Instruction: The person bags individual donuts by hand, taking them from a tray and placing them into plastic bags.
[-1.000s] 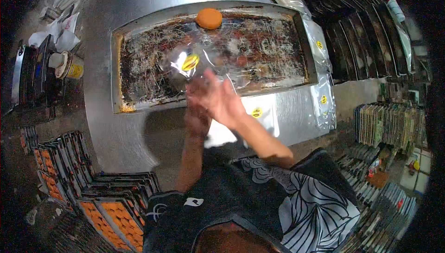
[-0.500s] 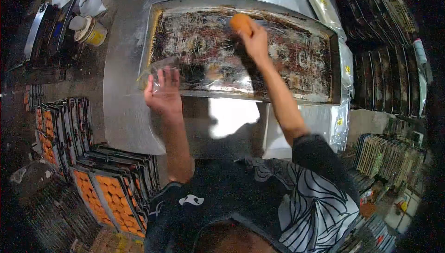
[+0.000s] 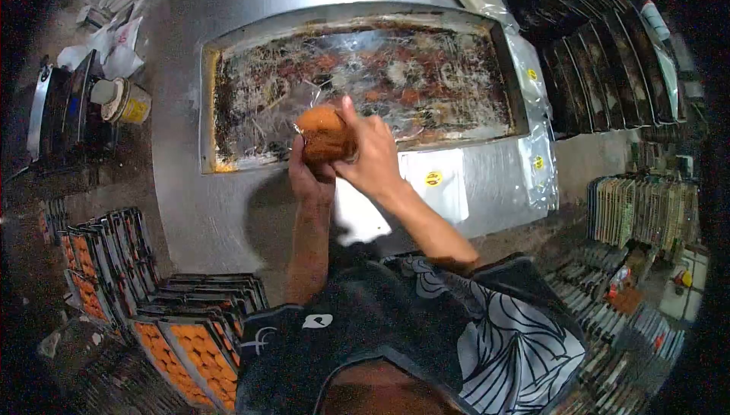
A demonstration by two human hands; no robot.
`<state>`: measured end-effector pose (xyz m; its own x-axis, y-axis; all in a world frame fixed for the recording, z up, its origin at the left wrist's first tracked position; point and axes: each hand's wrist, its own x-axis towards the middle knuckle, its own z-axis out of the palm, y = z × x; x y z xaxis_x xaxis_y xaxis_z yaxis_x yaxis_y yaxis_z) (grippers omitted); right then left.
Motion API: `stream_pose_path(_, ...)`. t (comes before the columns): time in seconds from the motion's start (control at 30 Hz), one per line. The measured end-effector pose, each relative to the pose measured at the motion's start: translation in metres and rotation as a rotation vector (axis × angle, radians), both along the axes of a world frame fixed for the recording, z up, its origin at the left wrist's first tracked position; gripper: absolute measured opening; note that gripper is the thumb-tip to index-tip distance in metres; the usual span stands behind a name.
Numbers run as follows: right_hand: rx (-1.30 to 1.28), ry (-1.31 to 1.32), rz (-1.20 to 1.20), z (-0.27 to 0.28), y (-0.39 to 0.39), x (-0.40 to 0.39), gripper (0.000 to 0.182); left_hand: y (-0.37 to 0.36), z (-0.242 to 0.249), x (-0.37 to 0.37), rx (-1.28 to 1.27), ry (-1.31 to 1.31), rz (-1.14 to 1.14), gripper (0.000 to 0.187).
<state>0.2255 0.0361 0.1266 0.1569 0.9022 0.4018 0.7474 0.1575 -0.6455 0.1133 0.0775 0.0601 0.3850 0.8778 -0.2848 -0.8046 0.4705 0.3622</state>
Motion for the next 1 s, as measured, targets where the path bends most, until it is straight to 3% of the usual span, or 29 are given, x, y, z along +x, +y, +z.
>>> stream_pose_path(0.1, -0.101, 0.085, -0.018, -0.012, -0.026, 0.008, 0.093, -0.003, 0.002, 0.002, 0.039, -0.038, -0.107, 0.052)
stream_pose_path(0.17, -0.019, 0.038, 0.036, -0.007, -0.049, 0.013, 0.094, -0.007, 0.019, 0.011, 0.118, 0.115, -0.149, 0.051)
stream_pose_path(0.2, 0.054, -0.021, 0.085, -0.004, -0.056, 0.018, 0.094, -0.023, 0.028, 0.018, 0.346, 0.151, -0.063, 0.058)
stream_pose_path(0.23, 0.064, -0.018, 0.084, -0.017, -0.059, 0.023, 0.094, -0.033, 0.031, 0.027, 0.356, 0.154, -0.064, 0.058)
stream_pose_path(0.3, 0.216, 0.656, 0.144, -0.056, -0.059, 0.035, 0.096, -0.048, 0.035, 0.044, 0.542, 0.053, -0.049, 0.055)
stream_pose_path(0.33, 0.141, 0.179, 0.091, -0.04, -0.061, 0.058, 0.097, -0.058, 0.049, 0.058, 0.252, 0.249, 0.041, 0.053)
stream_pose_path(0.37, 0.147, 0.19, 0.097, -0.027, -0.06, 0.061, 0.097, -0.067, 0.052, 0.07, 0.257, 0.259, 0.046, 0.053)
stream_pose_path(0.43, 0.074, -0.018, -0.15, -0.015, -0.058, 0.06, 0.096, -0.083, 0.053, 0.087, 0.393, 0.449, 0.165, 0.053)
stream_pose_path(0.5, 0.208, 0.0, -0.16, -0.029, -0.061, 0.062, 0.096, -0.086, 0.052, 0.091, 0.389, 0.484, 0.163, 0.053)
stream_pose_path(0.57, 0.273, 0.023, -0.198, -0.031, -0.075, 0.062, 0.098, -0.086, 0.049, 0.089, 0.136, 0.257, 0.128, 0.052)
stream_pose_path(0.63, 0.228, -0.006, -0.169, -0.02, -0.084, 0.068, 0.096, -0.096, 0.047, 0.089, 0.072, 0.169, 0.045, 0.05)
stream_pose_path(0.7, -0.039, 0.074, -0.112, -0.004, -0.085, 0.075, 0.092, -0.121, 0.063, 0.11, -0.017, 0.541, 0.08, 0.05)
stream_pose_path(0.73, 0.11, 0.116, -0.053, -0.004, -0.079, 0.075, 0.086, -0.119, 0.013, 0.106, -0.013, 0.276, 0.073, 0.05)
stream_pose_path(0.77, 0.12, 0.115, -0.054, -0.001, -0.082, 0.078, 0.086, -0.118, 0.024, 0.103, -0.003, 0.275, 0.073, 0.05)
stream_pose_path(0.83, 0.153, 0.462, 0.375, 0.008, -0.089, 0.085, 0.083, -0.113, 0.049, 0.084, -0.08, 0.017, -0.099, 0.046)
stream_pose_path(0.87, -0.116, 0.653, 0.203, 0.007, -0.101, 0.084, 0.082, -0.109, 0.037, 0.077, 0.049, -0.054, -0.222, 0.039)
stream_pose_path(0.9, -0.094, 0.272, -0.031, -0.021, -0.099, 0.082, 0.071, -0.112, 0.023, 0.076, 0.071, -0.068, -0.218, 0.039)
stream_pose_path(0.97, 0.071, 0.165, 0.035, -0.037, -0.086, 0.091, 0.043, -0.135, 0.015, 0.081, -0.029, 0.318, -0.094, 0.032)
stream_pose_path(1.0, -0.11, 0.255, 0.123, -0.05, -0.074, 0.101, 0.031, -0.144, 0.008, 0.078, -0.02, 0.31, -0.084, 0.032)
